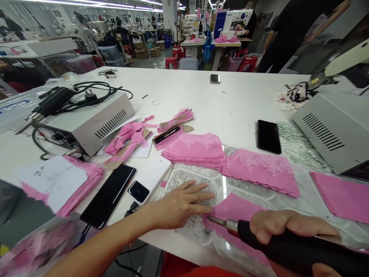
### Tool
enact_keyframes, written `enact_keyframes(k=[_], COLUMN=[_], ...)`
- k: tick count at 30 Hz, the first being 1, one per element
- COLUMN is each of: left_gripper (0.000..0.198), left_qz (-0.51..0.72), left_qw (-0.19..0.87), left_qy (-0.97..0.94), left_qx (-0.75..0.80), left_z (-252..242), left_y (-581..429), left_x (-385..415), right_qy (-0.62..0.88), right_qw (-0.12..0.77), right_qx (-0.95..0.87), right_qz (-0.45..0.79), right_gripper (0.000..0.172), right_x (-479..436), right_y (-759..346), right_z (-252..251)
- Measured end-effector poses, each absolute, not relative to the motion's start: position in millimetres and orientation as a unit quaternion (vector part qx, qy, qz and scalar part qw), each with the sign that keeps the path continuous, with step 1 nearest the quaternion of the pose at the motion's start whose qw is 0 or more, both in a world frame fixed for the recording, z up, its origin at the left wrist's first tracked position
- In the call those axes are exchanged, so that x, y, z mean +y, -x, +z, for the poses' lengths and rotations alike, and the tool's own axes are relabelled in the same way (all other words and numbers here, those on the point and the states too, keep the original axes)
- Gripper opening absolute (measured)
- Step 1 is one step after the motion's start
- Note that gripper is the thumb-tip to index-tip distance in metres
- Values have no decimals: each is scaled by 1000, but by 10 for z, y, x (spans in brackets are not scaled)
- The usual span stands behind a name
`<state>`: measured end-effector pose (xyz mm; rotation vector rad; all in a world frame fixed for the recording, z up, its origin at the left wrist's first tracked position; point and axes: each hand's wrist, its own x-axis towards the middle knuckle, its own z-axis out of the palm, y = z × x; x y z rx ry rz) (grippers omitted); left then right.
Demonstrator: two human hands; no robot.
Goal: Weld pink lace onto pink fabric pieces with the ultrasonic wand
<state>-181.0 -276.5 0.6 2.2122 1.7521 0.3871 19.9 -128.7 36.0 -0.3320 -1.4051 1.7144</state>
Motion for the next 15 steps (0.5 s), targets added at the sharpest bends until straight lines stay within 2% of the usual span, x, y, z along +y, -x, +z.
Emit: enact_keyframes(k=[2,7,15], left_gripper=[58,54,42], left_qz=[140,166,186], left_qw=[128,76,-4], left_qy=[-762,-772,-788], left_qx=[619,609,587], left_z=[34,19,11], left_y=[1774,1668,1605], left_x=[-2802,-2897,-2930], right_qy=[144,176,172], right_qw=[472,582,581], right_qx=[-565,-511,-513], right_qz=[661,608,608], right_gripper=[24,15,15], right_x=[-1144,-774,-782], right_y=[-248,-246,-117], right_z=[354,369,308])
